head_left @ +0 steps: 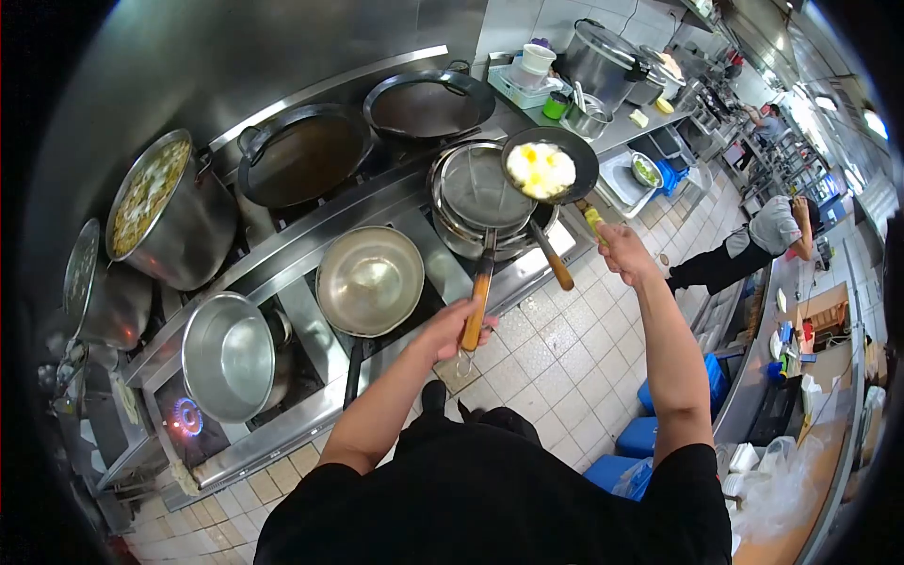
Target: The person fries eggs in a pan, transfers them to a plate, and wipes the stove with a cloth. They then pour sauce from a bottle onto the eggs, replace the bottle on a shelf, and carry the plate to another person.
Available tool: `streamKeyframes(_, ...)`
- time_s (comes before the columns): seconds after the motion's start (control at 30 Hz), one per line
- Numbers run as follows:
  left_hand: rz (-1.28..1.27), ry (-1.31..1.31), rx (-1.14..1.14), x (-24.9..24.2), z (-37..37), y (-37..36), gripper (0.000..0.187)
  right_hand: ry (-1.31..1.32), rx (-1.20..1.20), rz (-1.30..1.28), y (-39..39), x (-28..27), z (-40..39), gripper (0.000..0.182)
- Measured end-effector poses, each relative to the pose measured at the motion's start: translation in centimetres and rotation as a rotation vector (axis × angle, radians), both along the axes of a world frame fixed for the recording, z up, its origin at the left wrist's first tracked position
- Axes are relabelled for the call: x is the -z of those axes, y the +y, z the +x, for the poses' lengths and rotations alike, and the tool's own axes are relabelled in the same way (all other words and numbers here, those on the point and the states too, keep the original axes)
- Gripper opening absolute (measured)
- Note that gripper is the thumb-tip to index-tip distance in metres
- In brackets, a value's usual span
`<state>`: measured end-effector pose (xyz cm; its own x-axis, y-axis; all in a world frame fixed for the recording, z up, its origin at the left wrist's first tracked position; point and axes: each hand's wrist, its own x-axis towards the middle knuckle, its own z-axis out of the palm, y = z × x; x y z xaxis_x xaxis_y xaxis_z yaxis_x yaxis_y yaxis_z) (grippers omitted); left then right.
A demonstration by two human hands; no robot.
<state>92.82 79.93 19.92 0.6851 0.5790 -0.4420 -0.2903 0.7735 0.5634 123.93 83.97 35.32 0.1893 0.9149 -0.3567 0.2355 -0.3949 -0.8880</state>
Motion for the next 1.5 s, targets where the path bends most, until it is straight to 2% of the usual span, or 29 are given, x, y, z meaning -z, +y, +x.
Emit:
streamKeyframes(0.03, 0.047, 0.105, -0.029, -0.2, 0.9, -0.2, 0.034, -0.08, -0.021, -0.02, 0.5, 0.2, 0.3, 0.029)
streamKeyframes(0.13, 0.151, 0.255, -0.079, -0.4, 1.7, -1.0, 0.03, -0.183, -0.124, 0.006, 2.2, 1.7, 1.1, 0.03)
streamKeyframes(0.2, 0.156, 0.317, -0.129, -2.1, 2.3, -1.2, 0.031, -0.266, -0.201, 0.073, 4.5, 4.0, 2.7, 0.032)
streamKeyframes(0.27, 0.163, 0.418, -0.126, -3.9, 2.3, -1.8, 0.022, -0.335, -0.274, 0.135, 5.9, 5.1, 3.3, 0.033)
streamKeyframes(0.33, 0.158, 0.429, -0.153, -3.6, 2.5, -2.1, 0.025, -0.769, -0.394, 0.295, 7.1, 4.2, 2.9, 0.029)
streamKeyframes(0.37, 0.158, 0.432, -0.163, -3.5, 2.6, -2.2, 0.03, -0.761, -0.413, 0.302, 7.4, 3.5, 2.8, 0.029)
streamKeyframes(0.43, 0.153, 0.446, -0.196, -4.1, 2.9, -2.6, 0.03, -1.033, -0.488, 0.574, 7.4, 1.8, 2.4, 0.024)
streamKeyframes(0.47, 0.156, 0.456, -0.209, -4.4, 3.0, -2.8, 0.029, -1.022, -0.504, 0.581, 7.5, 1.0, 2.2, 0.024)
streamKeyframes(0.53, 0.15, 0.463, -0.239, -4.2, 3.3, -3.2, 0.029, -1.197, -0.561, 0.525, 8.2, -0.2, 2.0, 0.023)
streamKeyframes(0.7, 0.163, 0.444, -0.353, -4.7, 4.1, -3.9, 0.029, -1.117, -0.507, 0.63, 9.2, 0.3, 2.8, 0.023)
streamKeyframes(0.8, 0.151, 0.464, -0.398, -5.9, 4.5, -4.1, 0.018, -0.974, -0.396, 0.681, 8.8, 0.9, 3.1, 0.024)
streamKeyframes(0.87, 0.155, 0.456, -0.419, -5.8, 4.6, -4.1, 0.018, -0.831, -0.266, 0.662, 8.3, 1.5, 3.2, 0.026)
streamKeyframes(1.0, 0.153, 0.471, -0.456, -6.3, 4.4, -4.0, 0.018, -0.71, -0.176, 0.642, 8.1, 4.6, 5.2, 0.029)
streamKeyframes(1.07, 0.164, 0.485, -0.473, -7.4, 4.3, -3.9, 0.018, -0.474, -0.132, 0.43, 8.4, 7.2, 6.6, 0.03)
streamKeyframes(1.1, 0.169, 0.498, -0.484, -7.7, 4.2, -3.8, 0.018, -0.47, -0.133, 0.435, 7.8, 7.0, 6.5, 0.03)
streamKeyframes(1.17, 0.207, 0.54, -0.485, -7.9, 4.0, -3.6, 0.019, -0.155, -0.141, 0.162, 6.5, 6.0, 5.7, 0.029)
streamKeyframes(1.27, 0.269, 0.608, -0.476, -8.5, 3.4, -3.2, 0.021, -0.037, -0.223, 0.069, 6.2, 6.5, 4.5, 0.028)
streamKeyframes(1.33, 0.392, 0.81, -0.445, -9.2, 3.2, -3.2, 0.022, -0.095, -0.231, 0.01, 6.4, 5.1, 2.3, 0.027)
streamKeyframes(1.4, 0.416, 0.917, -0.41, -10.1, 3.0, -3.2, 0.021, 0.136, -0.315, -0.088, 7.3, 4.6, 1.0, 0.026)
streamKeyframes(1.47, 0.979, 1.547, -0.373, -10.1, 3.2, -3.5, 0.022, 0.215, -0.34, -0.113, 8.0, 3.8, -0.6, 0.025)
streamKeyframes(1.5, 0.977, 1.546, -0.371, -10.6, 3.6, -3.6, 0.022, 0.289, -0.367, -0.138, 8.4, 3.4, -1.2, 0.025)
